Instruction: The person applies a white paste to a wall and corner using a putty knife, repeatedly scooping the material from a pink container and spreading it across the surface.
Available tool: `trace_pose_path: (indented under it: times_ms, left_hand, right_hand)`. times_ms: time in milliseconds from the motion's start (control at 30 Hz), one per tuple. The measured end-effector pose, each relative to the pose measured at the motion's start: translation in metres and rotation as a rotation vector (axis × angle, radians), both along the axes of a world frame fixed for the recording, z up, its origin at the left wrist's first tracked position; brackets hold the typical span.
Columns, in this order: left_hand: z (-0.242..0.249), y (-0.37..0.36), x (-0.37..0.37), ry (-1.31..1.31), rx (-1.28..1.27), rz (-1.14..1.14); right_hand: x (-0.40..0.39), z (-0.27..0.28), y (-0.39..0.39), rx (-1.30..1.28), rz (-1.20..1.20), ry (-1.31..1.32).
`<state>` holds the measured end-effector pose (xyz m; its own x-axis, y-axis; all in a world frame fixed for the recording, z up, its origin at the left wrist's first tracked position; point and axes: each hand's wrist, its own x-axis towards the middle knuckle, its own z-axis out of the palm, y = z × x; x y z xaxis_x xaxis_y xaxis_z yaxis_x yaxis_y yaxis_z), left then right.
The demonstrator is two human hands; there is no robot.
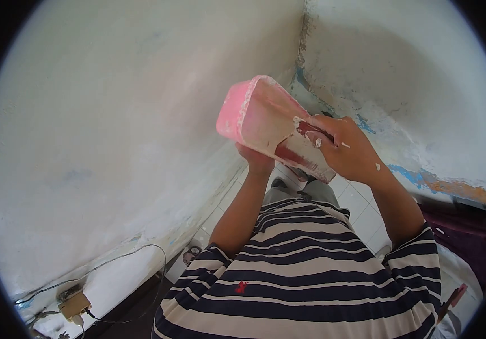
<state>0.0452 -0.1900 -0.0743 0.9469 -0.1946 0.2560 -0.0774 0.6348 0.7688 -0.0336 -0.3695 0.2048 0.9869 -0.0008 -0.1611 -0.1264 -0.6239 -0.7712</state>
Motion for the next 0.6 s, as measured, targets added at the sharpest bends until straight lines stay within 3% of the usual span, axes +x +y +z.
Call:
trace_pose_path:
  times_ms: [33, 133, 233, 400, 467, 600]
  left_hand:
    - [0.012, -0.008, -0.003, 0.223, -0.208, -0.017]
    - [0.081, -0.011, -0.014, 0.179, -0.023, 0.036]
    - [0.083, -0.012, -0.012, 0.315, 0.065, 0.025]
    - [0.048, -0.003, 0.002, 0.274, 0.238, 0.018]
    - [0.041, -0.002, 0.003, 0.242, 0.293, 0.012]
    - [0.041, -0.002, -0.002, 0.320, 0.358, -0.035]
  right_hand:
    - [0.002, -0.006, -0.001, 0.023, 0.008, -0.028]
    - [0.012, -0.022, -0.008, 0.085, 0.033, -0.048]
    - [0.018, -0.038, -0.015, 0.185, 0.031, 0.004]
    - [0.026, -0.054, -0.026, 0.380, -0.006, 0.115]
    - [0.027, -0.052, -0.030, 0.613, -0.090, 0.195]
    - [0.029, -0.066, -0.047, 0.817, -0.162, 0.204]
